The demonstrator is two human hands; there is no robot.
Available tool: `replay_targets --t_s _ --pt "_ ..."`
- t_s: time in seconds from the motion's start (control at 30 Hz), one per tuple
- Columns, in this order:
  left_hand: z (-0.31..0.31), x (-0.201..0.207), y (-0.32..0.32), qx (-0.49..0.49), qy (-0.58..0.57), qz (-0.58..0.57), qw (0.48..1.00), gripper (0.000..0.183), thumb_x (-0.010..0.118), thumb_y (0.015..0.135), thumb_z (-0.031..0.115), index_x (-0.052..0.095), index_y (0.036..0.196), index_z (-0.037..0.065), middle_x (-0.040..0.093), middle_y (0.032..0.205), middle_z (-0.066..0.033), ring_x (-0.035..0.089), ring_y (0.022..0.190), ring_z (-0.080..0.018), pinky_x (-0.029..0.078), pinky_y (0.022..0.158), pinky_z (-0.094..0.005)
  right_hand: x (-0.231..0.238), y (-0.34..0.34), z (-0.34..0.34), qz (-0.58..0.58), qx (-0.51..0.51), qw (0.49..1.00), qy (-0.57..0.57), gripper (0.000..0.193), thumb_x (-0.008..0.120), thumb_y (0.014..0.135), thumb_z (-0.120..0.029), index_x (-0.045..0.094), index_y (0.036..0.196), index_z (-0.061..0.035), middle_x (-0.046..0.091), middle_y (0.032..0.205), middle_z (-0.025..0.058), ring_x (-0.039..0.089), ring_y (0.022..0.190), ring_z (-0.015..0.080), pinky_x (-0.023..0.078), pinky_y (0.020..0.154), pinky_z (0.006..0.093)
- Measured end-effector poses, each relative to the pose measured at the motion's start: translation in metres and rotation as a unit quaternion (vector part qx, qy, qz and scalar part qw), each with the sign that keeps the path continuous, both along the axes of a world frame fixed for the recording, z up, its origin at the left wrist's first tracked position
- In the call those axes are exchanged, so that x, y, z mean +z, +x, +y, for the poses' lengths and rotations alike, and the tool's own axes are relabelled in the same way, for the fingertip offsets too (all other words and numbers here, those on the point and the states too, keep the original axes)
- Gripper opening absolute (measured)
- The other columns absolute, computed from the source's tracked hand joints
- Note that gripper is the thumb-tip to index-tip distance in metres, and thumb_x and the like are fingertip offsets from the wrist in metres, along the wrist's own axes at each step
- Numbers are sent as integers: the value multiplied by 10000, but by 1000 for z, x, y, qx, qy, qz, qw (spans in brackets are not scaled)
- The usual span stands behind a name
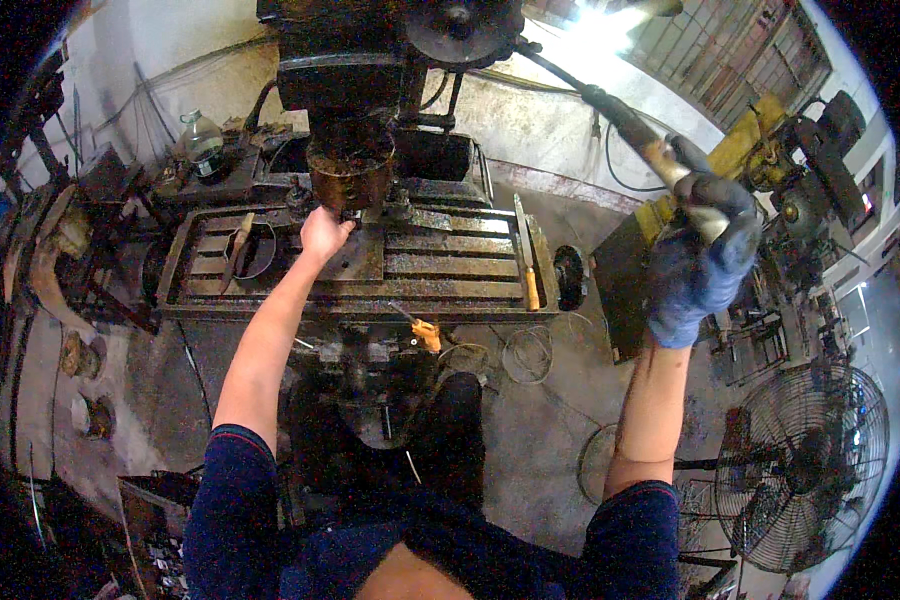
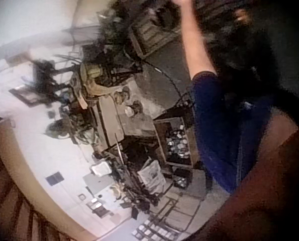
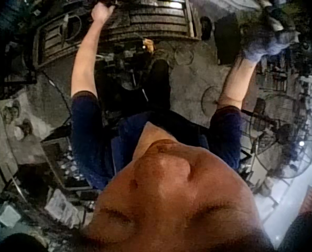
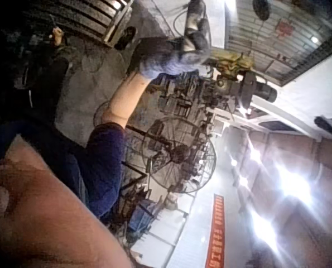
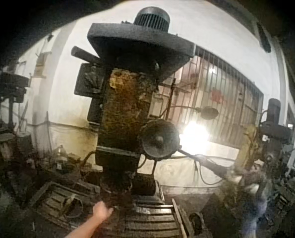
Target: The person operates a milling machine by picking up small metal components from a bin, placing them into a fixture on the machine table, and pulling a lever to lower the milling head. They repeat this process by removing the finished part, placing it in a separate bin, and loading a new component.
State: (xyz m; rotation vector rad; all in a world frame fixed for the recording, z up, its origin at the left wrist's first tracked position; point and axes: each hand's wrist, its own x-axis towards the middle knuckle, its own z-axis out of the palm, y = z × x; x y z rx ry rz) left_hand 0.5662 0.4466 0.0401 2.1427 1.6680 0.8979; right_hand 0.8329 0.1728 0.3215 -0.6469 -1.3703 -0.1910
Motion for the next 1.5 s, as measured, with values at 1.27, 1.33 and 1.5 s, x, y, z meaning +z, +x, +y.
replay_targets --t_s 1.27,1.33,1.5 --pt "-99 37 -197 4 72 136 988 482 595 770 207 460 1224 114 583 892 -181 572 794 -370 452 700 -436 -43 -12 -1 52 -32 998 12 406 390 903 -364 525 803 6 596 901 176 553 966 287 365 889 391" --pt "-92 28 -201 -18 100 144 984 411 572 781 169 500 1178 88 582 888 -197 567 799 -380 451 701 -449 -40 -13 -3 51 -40 998 -1 401 401 897 -358 538 827 12 596 901 170 554 967 281 368 881 380" --pt "-98 29 -198 -13 134 27 991 267 518 802 83 578 1057 32 574 864 -218 562 790 -391 450 703 -455 -37 -14 -6 75 -32 997 -15 395 411 896 -364 547 852 4 584 906 147 545 974 274 369 875 363"
